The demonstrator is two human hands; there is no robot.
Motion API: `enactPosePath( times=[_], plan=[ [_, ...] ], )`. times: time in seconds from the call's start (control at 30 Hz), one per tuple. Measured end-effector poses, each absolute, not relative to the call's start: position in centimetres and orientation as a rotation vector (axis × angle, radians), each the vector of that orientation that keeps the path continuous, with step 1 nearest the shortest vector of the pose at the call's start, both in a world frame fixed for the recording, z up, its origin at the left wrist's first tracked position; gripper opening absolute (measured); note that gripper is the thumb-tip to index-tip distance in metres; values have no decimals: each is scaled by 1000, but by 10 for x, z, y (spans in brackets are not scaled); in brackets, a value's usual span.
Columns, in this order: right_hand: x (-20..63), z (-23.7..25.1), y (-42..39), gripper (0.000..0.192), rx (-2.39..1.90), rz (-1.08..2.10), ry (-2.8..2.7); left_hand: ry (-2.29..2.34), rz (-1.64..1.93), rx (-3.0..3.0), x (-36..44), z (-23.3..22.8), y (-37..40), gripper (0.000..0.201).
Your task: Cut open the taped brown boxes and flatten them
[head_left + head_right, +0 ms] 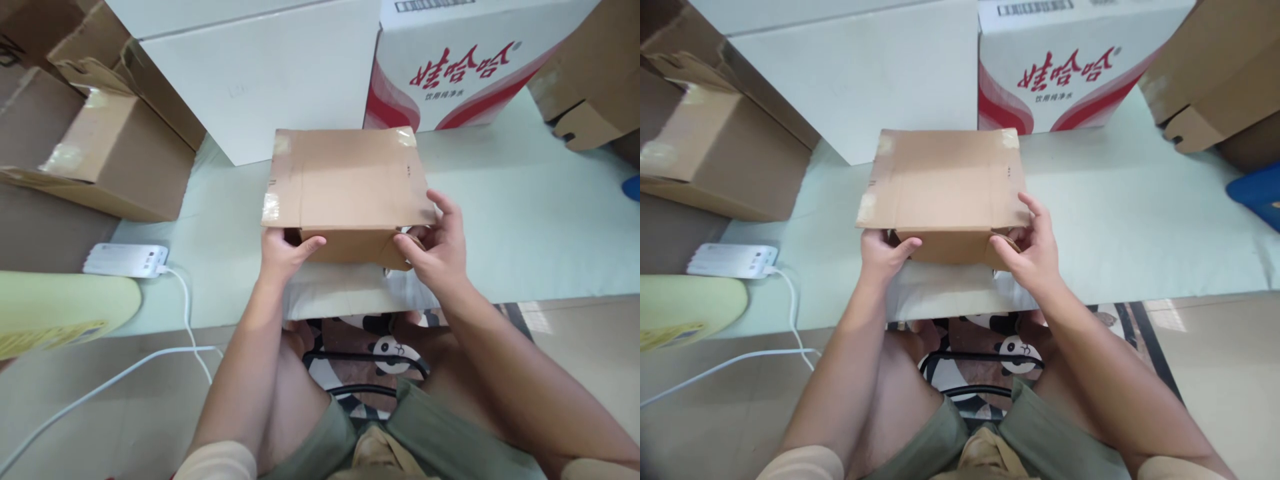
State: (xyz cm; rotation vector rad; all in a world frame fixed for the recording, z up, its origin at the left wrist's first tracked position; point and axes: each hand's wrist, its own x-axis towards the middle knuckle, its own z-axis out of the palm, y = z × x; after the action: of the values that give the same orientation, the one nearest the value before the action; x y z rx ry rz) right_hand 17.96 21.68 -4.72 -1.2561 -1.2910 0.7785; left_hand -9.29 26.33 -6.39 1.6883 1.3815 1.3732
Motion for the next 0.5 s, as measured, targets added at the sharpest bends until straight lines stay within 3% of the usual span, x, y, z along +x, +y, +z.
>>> enactPosePath(
  times=[0.13,0.3,0.5],
  plan=[
    [178,-43,218,57,-1280,723,-1258,1376,1482,1649,-97,-66,264,79],
    [180,-41,218,54,-1360,703,-1223,1301,1640,1472,-96,-56,263,54],
    [186,-43,223,33,-1338,644,-1144,997,1579,1109,-92,-40,257,41]
  ],
)
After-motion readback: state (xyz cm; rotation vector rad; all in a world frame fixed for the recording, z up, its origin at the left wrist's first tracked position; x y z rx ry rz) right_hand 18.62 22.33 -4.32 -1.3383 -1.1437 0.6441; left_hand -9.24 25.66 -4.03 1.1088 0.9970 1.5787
